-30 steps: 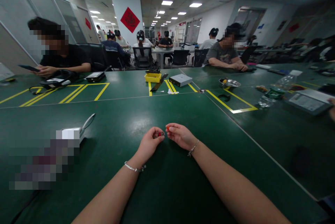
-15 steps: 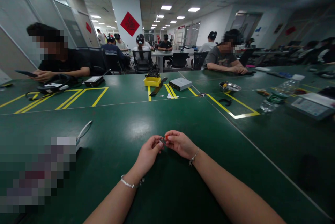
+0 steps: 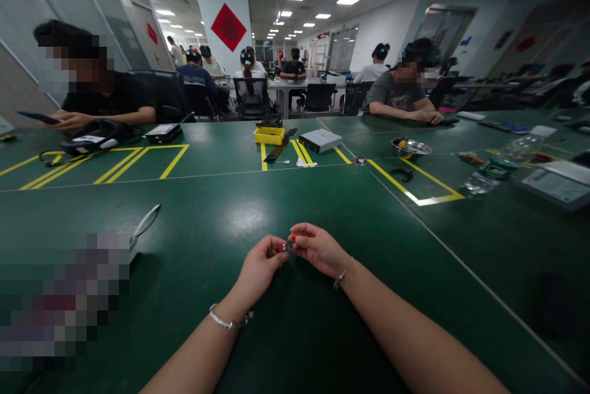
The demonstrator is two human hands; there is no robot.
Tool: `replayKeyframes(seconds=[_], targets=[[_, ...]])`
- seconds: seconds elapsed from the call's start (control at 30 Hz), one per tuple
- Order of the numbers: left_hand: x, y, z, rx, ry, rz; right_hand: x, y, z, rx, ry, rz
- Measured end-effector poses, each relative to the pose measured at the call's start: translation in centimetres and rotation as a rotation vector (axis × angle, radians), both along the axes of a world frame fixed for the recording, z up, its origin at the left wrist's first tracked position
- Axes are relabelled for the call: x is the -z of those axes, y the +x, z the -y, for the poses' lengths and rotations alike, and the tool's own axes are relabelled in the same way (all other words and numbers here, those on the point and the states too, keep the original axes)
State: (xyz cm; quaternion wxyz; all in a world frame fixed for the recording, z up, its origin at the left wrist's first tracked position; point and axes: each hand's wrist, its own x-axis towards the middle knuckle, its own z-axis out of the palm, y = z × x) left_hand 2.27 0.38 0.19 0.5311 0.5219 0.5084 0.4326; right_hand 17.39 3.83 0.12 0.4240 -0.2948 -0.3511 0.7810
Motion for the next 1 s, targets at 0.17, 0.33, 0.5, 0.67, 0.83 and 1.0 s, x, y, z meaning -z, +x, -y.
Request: replayKeyframes(seconds=[0.17,0.33,0.5,0.67,0.83,1.0], targets=[[-0.2,0.1,0.0,0.010,-0.014,0.017,0.0,-0.6,0.3,0.068,0.056,0.053],[0.1,0.2,0.0,0.019,0.007,-0.036,0.1,-1.4,0.8,0.153,0.138,0.160],[0.1,0.4,0.2,-0.012,0.017,-0.026,-0.1,-2.0,1.3,0.272,0.243,0.405],[0.2,0.6,0.4,-0.042,0.053,-0.041,-0.6,-2.2,1.7,0.308,0.336,0.532],[0.5,0.8,0.3,-0.048,0.063,-0.010,-0.6,-2.1,1.9,0.326,0.369,0.579],[0.5,0.8,0.3,-0.066,0.063,0.016,-0.2,-2.1,1.9,0.327,0.406,0.619]])
